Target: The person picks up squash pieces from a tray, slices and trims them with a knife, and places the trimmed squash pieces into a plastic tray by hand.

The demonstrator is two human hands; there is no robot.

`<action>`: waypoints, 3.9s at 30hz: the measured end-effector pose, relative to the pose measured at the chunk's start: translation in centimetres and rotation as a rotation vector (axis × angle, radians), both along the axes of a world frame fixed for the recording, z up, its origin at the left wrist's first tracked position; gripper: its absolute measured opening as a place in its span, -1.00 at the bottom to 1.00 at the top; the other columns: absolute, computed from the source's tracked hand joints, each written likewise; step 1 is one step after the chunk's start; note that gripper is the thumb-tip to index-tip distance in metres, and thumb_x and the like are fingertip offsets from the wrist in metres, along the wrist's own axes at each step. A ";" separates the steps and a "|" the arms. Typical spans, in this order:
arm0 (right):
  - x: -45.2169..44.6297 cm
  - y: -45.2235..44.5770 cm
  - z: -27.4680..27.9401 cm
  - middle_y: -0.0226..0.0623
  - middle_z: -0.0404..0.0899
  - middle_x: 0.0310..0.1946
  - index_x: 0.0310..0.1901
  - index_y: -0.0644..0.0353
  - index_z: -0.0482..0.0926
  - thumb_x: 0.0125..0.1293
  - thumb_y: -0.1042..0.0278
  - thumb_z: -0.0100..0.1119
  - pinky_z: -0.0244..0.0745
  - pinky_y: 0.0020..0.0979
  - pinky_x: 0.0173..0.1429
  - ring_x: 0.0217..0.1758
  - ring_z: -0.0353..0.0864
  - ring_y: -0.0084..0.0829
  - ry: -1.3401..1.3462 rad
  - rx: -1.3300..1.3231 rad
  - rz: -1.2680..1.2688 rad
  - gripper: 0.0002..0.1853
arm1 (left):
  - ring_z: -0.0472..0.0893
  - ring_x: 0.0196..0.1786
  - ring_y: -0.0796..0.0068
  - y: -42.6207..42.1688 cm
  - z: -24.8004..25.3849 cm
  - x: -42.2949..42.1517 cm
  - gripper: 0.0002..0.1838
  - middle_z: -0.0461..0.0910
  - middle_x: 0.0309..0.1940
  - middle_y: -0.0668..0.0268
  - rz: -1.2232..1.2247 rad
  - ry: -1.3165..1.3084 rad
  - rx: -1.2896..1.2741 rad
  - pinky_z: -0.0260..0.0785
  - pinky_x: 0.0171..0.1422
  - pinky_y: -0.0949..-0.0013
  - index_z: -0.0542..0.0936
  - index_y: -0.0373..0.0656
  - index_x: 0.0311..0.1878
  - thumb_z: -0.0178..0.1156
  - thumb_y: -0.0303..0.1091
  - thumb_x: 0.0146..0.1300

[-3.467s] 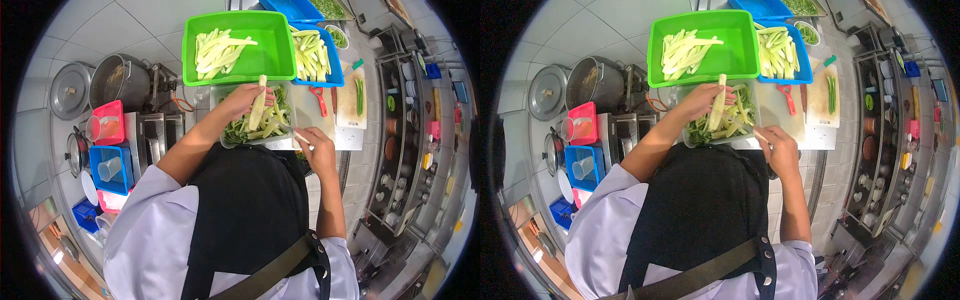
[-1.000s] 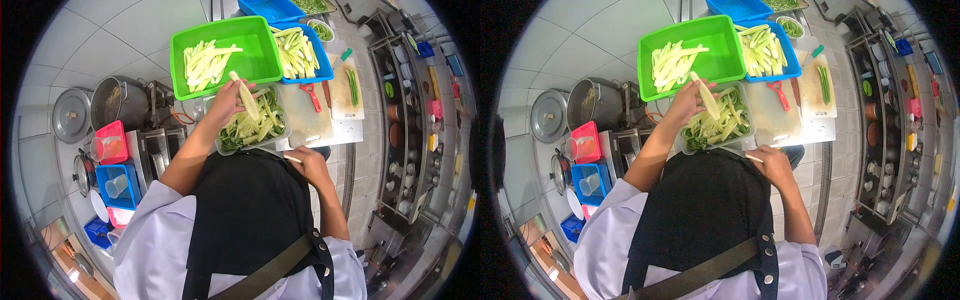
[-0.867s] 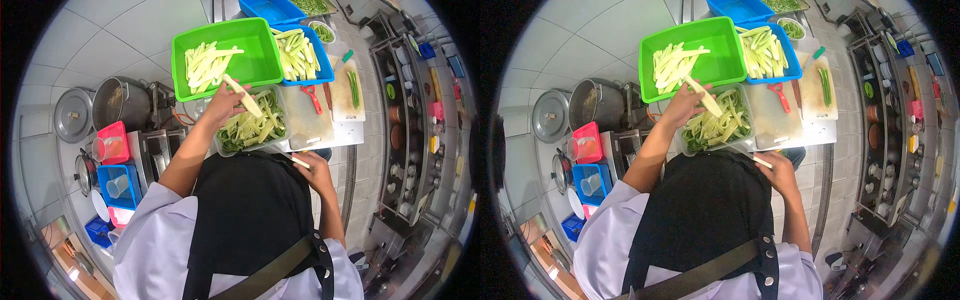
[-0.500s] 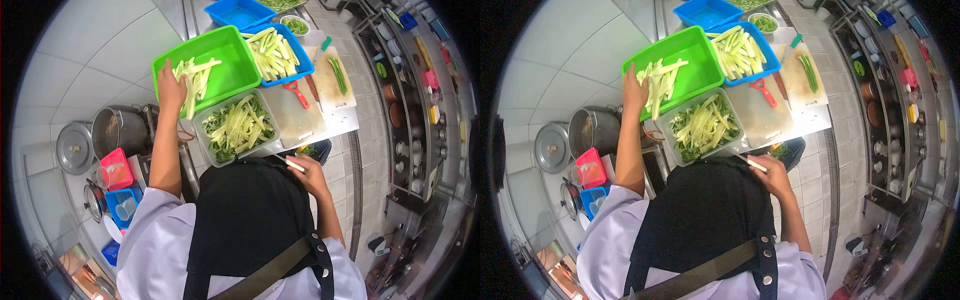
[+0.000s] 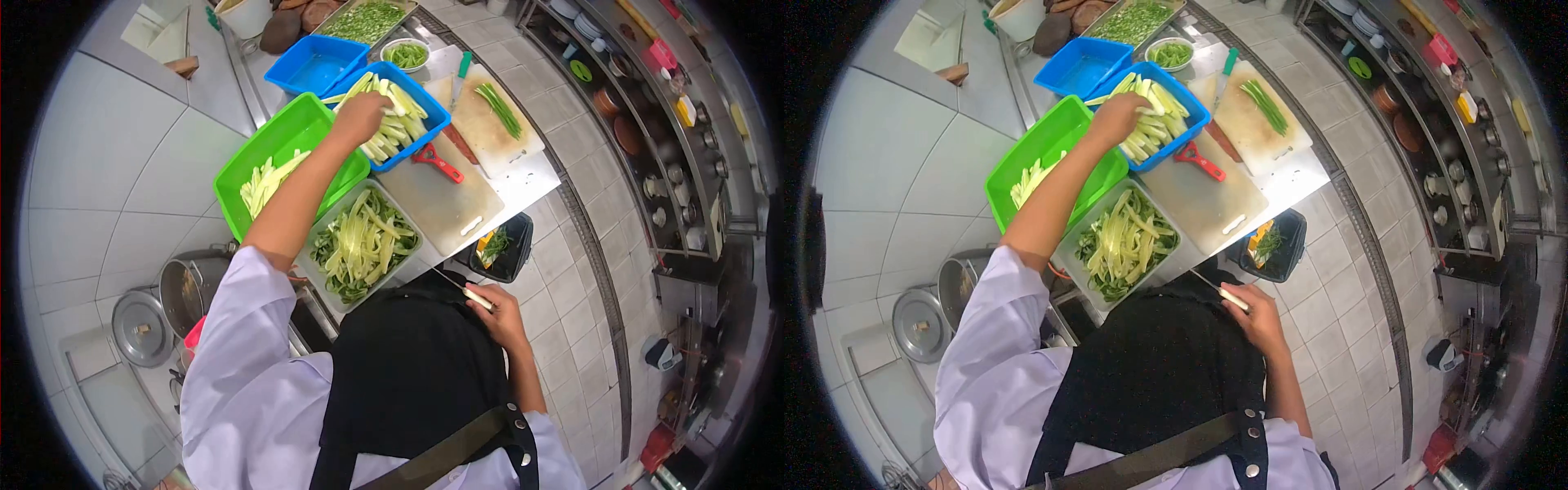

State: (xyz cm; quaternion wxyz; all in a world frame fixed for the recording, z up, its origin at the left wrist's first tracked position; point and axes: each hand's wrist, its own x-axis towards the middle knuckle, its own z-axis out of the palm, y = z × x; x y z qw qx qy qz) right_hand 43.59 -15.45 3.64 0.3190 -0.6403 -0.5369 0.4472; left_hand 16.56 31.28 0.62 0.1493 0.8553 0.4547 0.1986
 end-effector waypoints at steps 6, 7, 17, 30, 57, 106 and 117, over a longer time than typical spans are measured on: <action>-1.2 -0.5 0.9 -0.12 0.84 0.04 0.33 0.08 0.82 0.47 0.47 0.55 0.69 -0.20 0.23 0.10 0.84 -0.05 -0.033 0.008 0.054 -0.58 | 0.73 0.29 0.07 4.1 -5.1 3.1 -0.63 0.76 0.15 0.26 -0.178 0.392 0.270 0.51 0.41 -0.07 0.80 0.08 0.23 0.31 -0.44 0.40; -0.8 -0.6 1.1 -0.12 0.84 0.04 0.33 0.08 0.82 0.47 0.47 0.55 0.69 -0.20 0.23 0.10 0.84 -0.05 -0.043 0.014 0.052 -0.58 | 0.73 0.31 0.08 4.5 -5.4 3.1 -0.66 0.76 0.16 0.27 -0.189 0.354 0.264 0.50 0.40 -0.04 0.77 0.07 0.25 0.30 -0.39 0.46; -0.4 0.8 1.7 -0.23 0.87 -0.12 0.18 0.26 0.74 0.66 0.29 0.40 0.63 -0.33 0.11 -0.05 0.78 -0.48 0.033 -0.108 -0.190 -0.75 | 0.74 0.28 0.10 0.2 0.3 0.3 -0.67 0.74 0.14 0.18 0.101 -0.906 -0.244 0.52 0.44 -0.02 0.62 -0.11 0.40 -0.03 -0.19 0.89; -5.4 12.3 7.7 -0.05 0.79 0.03 0.33 0.25 0.74 0.60 0.44 0.39 0.65 -0.26 0.19 0.01 0.78 -0.16 -0.098 0.289 0.164 -0.66 | 0.57 -0.12 0.59 -26.8 2.1 -8.1 -0.50 0.55 -0.05 0.39 0.320 -1.860 -1.793 0.55 0.02 0.35 0.43 -0.12 0.64 0.06 -0.12 0.84; -7.0 16.6 6.9 -0.22 0.80 -0.14 0.33 0.15 0.85 0.42 0.65 0.43 0.60 -0.41 -0.08 -0.15 0.72 -0.46 -0.051 0.189 0.438 -0.53 | 0.38 0.80 -0.01 -32.7 4.4 -7.8 -0.43 0.34 0.78 0.14 0.167 -1.725 -1.469 0.19 0.90 -0.08 0.21 -0.17 0.82 -0.11 -0.22 0.91; -9.3 12.1 5.1 -0.11 0.85 -0.12 0.36 0.15 0.84 0.49 0.53 0.46 0.61 -0.39 0.17 -0.05 0.81 -0.38 0.022 0.105 0.260 -0.58 | 0.49 0.73 0.09 -32.3 3.9 -7.5 -0.49 0.46 0.71 0.08 0.190 -1.606 -1.325 0.36 0.80 0.08 0.35 -0.20 0.73 -0.03 -0.20 0.90; -9.8 12.1 6.3 -0.10 0.86 -0.12 0.35 0.14 0.84 0.49 0.52 0.47 0.63 -0.37 0.18 -0.04 0.83 -0.37 -0.026 0.132 0.291 -0.57 | 0.53 0.70 0.05 -32.7 4.6 -7.3 -0.48 0.44 0.71 0.04 0.244 -1.622 -1.343 0.42 0.75 0.08 0.33 -0.20 0.75 -0.08 -0.20 0.92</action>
